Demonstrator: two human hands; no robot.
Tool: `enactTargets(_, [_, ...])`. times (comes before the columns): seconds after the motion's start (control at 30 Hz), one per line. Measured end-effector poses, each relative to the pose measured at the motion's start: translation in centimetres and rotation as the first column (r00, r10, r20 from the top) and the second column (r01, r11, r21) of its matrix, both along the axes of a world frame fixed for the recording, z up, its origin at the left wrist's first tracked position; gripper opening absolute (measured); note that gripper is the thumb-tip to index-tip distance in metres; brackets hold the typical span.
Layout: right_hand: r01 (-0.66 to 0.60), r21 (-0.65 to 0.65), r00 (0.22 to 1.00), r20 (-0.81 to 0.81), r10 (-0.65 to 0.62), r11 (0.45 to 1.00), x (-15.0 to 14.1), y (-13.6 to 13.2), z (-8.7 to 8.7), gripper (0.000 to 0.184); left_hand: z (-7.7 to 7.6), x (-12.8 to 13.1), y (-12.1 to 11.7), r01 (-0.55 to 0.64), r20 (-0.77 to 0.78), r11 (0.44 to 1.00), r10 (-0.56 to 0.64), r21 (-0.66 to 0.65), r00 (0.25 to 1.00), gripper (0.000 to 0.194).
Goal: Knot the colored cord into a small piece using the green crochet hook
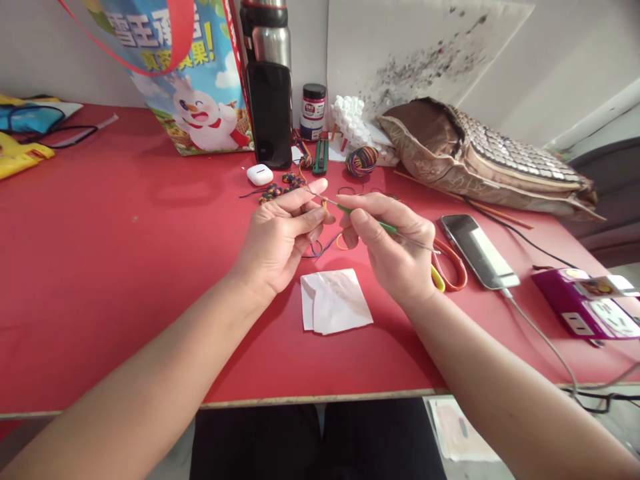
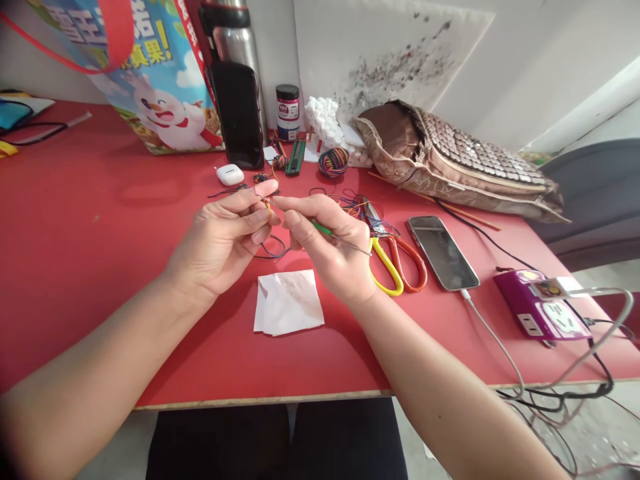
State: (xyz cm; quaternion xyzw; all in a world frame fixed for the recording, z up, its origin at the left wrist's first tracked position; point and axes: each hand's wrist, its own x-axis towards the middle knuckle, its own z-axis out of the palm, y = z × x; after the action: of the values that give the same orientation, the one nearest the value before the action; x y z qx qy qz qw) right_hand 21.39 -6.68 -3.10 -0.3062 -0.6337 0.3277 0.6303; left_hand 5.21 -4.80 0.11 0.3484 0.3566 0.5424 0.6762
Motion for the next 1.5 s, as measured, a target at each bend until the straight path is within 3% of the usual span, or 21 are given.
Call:
enactTargets(0.5, [-0.006,-0.096,0.999,-0.032,0.003,0.995,0.7,0.6,-0.6,0.024,0.0,-0.1,0.4,-0.033,-0.026,0.999,0.033,-0.007,0.999,0.028])
enactTargets(1.5, [-0.021,-0.072,0.999,-0.026,0.02,0.997,1.2,0.8,-0.1,0.021,-0.3,-0.8,0.9,0.024,-0.05,1.0,-0.025,-0.005,0.998,0.027])
